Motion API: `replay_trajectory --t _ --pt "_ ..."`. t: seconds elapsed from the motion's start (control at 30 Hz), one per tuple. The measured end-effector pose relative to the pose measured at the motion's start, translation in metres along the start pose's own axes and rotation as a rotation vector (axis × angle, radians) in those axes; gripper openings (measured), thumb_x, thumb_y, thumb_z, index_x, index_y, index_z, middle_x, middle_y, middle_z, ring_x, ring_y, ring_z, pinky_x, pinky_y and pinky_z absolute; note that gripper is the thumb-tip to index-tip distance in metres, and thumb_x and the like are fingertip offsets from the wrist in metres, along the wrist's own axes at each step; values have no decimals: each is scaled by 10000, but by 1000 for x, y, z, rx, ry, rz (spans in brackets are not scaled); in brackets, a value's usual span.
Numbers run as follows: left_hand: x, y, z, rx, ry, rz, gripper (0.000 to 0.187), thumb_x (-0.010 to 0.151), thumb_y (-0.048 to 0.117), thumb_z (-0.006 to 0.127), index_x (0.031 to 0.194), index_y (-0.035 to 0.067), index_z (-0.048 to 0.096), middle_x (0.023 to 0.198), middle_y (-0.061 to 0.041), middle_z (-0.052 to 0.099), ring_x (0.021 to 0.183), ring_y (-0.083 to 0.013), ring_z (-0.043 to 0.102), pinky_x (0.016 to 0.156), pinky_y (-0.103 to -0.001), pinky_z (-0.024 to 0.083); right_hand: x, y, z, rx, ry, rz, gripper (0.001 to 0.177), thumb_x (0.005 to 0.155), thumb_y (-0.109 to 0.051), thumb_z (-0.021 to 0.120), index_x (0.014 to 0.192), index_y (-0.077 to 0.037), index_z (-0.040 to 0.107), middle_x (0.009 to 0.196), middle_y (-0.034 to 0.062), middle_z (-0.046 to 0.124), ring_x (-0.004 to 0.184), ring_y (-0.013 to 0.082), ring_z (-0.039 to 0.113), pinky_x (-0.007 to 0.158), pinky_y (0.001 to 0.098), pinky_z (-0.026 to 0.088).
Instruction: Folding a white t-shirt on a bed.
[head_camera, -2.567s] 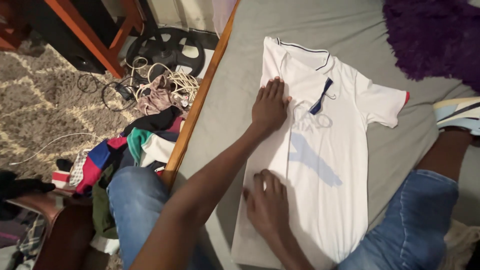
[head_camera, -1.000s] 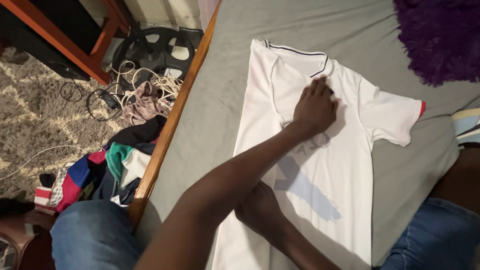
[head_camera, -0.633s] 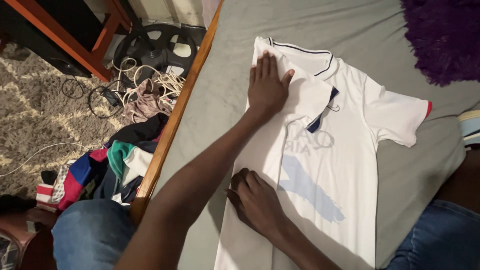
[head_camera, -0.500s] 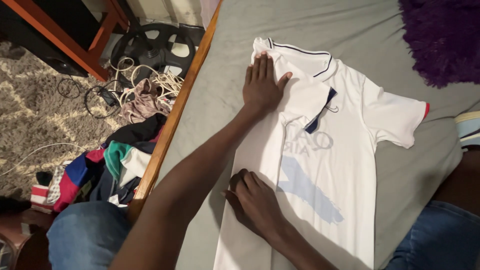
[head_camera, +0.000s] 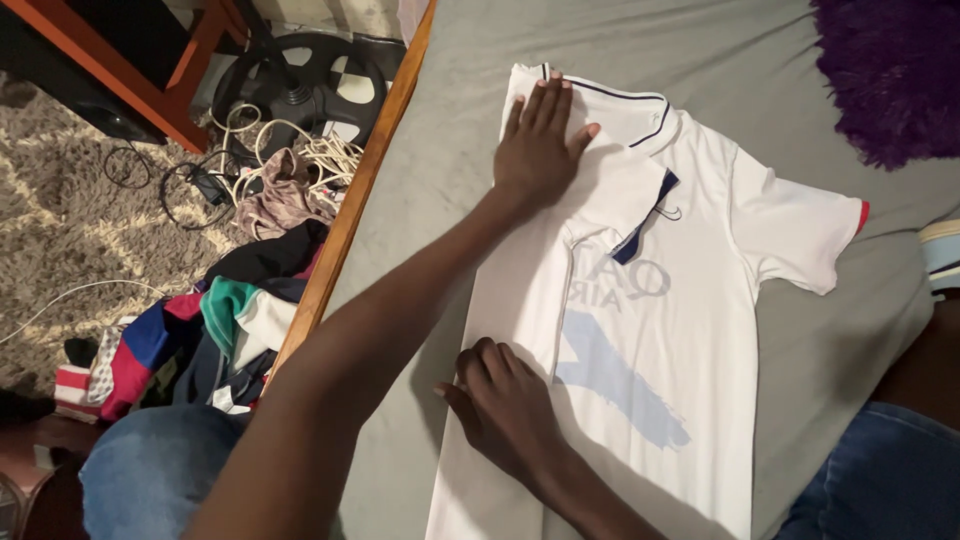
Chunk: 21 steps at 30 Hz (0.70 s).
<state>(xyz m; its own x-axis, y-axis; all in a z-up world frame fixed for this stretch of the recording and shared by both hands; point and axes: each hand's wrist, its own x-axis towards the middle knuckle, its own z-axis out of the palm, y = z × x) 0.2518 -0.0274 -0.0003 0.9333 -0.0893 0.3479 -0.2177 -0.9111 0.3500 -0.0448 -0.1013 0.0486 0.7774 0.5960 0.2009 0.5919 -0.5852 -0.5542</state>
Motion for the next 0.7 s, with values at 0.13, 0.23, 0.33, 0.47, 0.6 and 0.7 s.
replay_trajectory --t 0.13,0.23,0.33,0.47,0.6,0.7 --pt "-14 11 5 18 12 -19 853 1065 645 287 1636 12 247 1725 -152 177 1610 -276 143 1304 -436 103 0 1 6 -15 -9 29 364 958 -297 703 1059 41 614 1008 186 586 935 353 585 759 454 500" --pt "-12 13 11 23 -57 -3 873 1039 652 306 1614 -2 239 1704 -162 178 1585 -273 144 1282 -435 107 0 3 5 -15 25 -33 361 914 -264 700 1085 41 613 1015 190 587 933 362 577 777 457 498" --pt "-13 16 6 3 -15 -6 884 1041 657 307 1609 -14 221 1702 -173 175 1586 -276 145 1274 -428 109 -1 7 1 -5 32 -53 368 901 -278 732 1028 42 602 1002 195 576 937 369 579 790 464 509" --pt "-14 8 5 26 43 -101 873 1055 655 306 1625 0 228 1723 -161 189 1608 -270 158 1308 -416 108 0 9 -12 176 46 128 127 993 -120 667 1037 -2 650 1093 134 623 1043 307 629 881 424 536" --pt "-14 5 4 57 -6 -90 887 1022 660 330 1591 -15 234 1692 -167 195 1574 -279 153 1262 -424 97 9 3 -20 58 195 5 406 971 -193 661 1231 102 563 1344 265 530 1297 418 531 1038 468 478" --pt "-14 2 -5 71 2 -55 855 1056 643 333 1609 -3 246 1707 -163 207 1596 -276 159 1291 -424 104 12 8 -10 -215 216 -84 707 951 -356 640 1359 192 456 1442 404 416 1353 540 380 1083 548 336"
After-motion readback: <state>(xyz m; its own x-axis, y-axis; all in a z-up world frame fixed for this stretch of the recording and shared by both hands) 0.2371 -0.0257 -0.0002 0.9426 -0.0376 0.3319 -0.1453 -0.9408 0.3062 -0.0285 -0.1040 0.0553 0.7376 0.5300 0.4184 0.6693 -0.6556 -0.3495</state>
